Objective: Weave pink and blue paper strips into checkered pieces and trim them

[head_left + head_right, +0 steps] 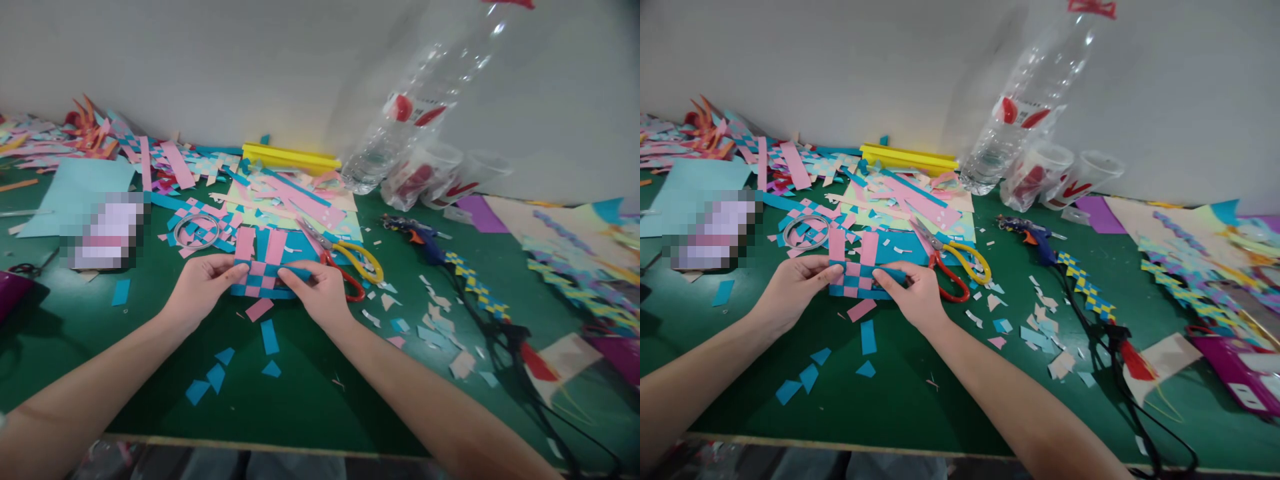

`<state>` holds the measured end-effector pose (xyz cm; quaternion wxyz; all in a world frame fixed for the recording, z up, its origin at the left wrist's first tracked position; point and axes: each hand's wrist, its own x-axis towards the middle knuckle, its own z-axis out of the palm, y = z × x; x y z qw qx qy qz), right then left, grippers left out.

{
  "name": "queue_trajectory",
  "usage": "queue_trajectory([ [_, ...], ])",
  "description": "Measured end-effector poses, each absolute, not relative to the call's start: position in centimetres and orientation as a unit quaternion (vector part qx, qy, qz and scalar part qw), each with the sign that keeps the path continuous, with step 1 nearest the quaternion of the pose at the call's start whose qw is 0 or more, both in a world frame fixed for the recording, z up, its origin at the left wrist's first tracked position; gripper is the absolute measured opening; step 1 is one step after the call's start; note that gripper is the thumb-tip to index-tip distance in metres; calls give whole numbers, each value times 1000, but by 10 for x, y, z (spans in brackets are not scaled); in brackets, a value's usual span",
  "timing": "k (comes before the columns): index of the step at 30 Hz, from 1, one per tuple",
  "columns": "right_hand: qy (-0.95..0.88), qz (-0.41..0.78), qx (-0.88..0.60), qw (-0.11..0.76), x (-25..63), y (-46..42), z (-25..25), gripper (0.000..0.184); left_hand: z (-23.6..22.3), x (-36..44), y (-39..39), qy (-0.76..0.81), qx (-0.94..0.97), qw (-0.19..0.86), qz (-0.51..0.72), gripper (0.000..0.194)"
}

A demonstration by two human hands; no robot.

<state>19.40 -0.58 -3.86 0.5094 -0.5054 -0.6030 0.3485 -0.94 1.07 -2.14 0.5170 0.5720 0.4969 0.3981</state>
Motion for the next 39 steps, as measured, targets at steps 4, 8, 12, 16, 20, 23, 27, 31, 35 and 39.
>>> queue_trajectory([
  [4,-609,333,-507,511,195,-7,-39,17,-20,-9,12,485,560,539,401,32],
  [8,-630,313,-502,503,194,-8,-37,16,-18,-7,10,485,575,535,385,36],
  [12,-656,295,-493,489,193,-9,-35,16,-18,-8,9,486,573,510,417,33],
  [16,-671,278,-492,480,193,-10,-35,15,-20,-10,11,488,579,494,427,31],
  [20,-673,273,-493,479,193,-10,-36,14,-22,-11,14,500,588,480,418,32],
  [23,-673,278,-494,475,193,-10,-36,14,-22,-11,14,499,589,478,419,34],
  [27,-670,280,-500,472,193,-10,-36,15,-24,-11,15,500,581,481,426,34],
  [31,-668,281,-506,469,194,-10,-36,16,-25,-11,15,502,571,492,424,29],
  [35,-668,285,-498,475,194,-9,-36,17,-20,-9,13,495,556,518,422,29],
  [39,-671,286,-496,471,193,-10,-35,17,-15,-7,11,468,541,567,409,39],
])
